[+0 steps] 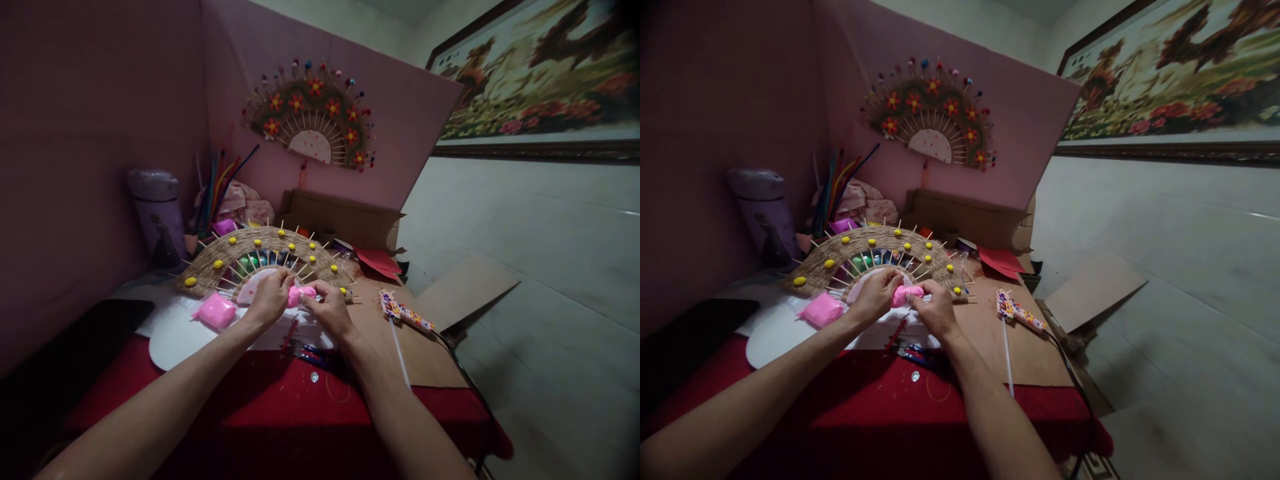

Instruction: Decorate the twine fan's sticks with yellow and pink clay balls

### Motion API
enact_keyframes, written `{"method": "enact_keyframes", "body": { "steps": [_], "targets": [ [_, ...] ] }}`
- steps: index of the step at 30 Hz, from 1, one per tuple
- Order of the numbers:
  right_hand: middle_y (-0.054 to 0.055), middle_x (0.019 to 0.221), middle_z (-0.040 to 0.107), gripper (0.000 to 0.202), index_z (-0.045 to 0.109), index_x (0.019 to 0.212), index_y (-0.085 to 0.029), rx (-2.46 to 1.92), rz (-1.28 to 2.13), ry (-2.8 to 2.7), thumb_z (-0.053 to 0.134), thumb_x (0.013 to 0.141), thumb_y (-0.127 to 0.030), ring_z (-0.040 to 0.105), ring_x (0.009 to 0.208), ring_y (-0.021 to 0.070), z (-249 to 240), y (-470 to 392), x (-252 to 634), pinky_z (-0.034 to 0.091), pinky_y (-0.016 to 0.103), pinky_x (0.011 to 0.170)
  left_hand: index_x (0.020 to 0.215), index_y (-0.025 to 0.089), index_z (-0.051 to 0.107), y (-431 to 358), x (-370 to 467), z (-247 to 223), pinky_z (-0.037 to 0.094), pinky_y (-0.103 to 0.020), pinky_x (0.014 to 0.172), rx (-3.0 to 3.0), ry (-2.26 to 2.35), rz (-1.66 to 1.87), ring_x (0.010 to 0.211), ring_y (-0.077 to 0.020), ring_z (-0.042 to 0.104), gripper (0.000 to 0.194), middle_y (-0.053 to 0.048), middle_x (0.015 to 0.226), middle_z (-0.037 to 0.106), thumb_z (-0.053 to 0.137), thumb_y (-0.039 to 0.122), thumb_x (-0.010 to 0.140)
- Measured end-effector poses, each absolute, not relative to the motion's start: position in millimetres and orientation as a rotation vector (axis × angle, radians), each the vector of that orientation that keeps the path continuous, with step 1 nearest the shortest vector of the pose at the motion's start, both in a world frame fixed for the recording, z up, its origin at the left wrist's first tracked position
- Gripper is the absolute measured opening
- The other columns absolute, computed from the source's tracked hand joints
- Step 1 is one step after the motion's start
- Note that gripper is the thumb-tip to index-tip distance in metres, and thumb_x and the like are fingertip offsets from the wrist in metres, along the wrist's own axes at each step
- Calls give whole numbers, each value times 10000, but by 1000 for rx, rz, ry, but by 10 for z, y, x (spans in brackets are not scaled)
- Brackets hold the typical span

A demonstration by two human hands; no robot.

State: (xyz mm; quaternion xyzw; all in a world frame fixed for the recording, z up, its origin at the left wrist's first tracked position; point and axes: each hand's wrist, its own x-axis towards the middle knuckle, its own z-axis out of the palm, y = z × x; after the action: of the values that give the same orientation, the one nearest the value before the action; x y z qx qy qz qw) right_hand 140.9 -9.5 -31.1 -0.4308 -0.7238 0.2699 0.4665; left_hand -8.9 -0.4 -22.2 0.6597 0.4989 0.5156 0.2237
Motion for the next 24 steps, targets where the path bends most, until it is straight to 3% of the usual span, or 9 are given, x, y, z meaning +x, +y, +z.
{"method": "enact_keyframes", "body": {
  "steps": [5, 9, 13, 20, 24],
  "targets": [
    [2, 693, 570, 150, 606, 757, -183, -1027, 715, -1681, 600, 754, -332, 504, 665, 146, -343, -34, 1436, 416, 259, 591, 800, 172, 551, -84, -87, -132, 280, -211, 398, 1407, 1166, 1280, 384, -81, 413, 254, 43, 544, 503, 562, 424, 777],
    [6, 713, 558, 124, 589, 794, -192, -1007, 698, -1599, 586, 765, -313, 499, 661, 149, -333, -23, 1447, 424, 262, 569, 951, 156, 518, -150, -119, -31, 434, -224, 462, 1236, 930, 1150, 513, -120, 585, 466, -17, 701, 624, 768, 345, 606],
    [5, 754, 569, 125, 593, 831, -192, -959, 793, -1632, 584, 756, -291, 509, 652, 144, -290, -27, 1466, 422, 258, 558, 937, 143, 516, -144, -151, -4, 528, -300, 574, 1142, 946, 1149, 579, -146, 630, 480, -55, 759, 646, 798, 225, 557],
    [11, 773, 563, 107, 614, 721, -189, -964, 528, -1852, 662, 739, -283, 517, 758, 157, -270, -5, 1513, 398, 269, 674, 835, 143, 551, -84, -154, -61, 539, -320, 538, 1156, 1044, 1231, 539, -143, 609, 386, -30, 701, 630, 736, 113, 498],
    [15, 802, 556, 62, 628, 751, -200, -968, 417, -1892, 654, 755, -256, 517, 776, 158, -291, -48, 1485, 391, 273, 696, 726, 141, 564, -46, -153, -116, 517, -282, 503, 1219, 1113, 1312, 540, -127, 578, 304, -3, 663, 602, 688, 81, 455]
  ]
}}
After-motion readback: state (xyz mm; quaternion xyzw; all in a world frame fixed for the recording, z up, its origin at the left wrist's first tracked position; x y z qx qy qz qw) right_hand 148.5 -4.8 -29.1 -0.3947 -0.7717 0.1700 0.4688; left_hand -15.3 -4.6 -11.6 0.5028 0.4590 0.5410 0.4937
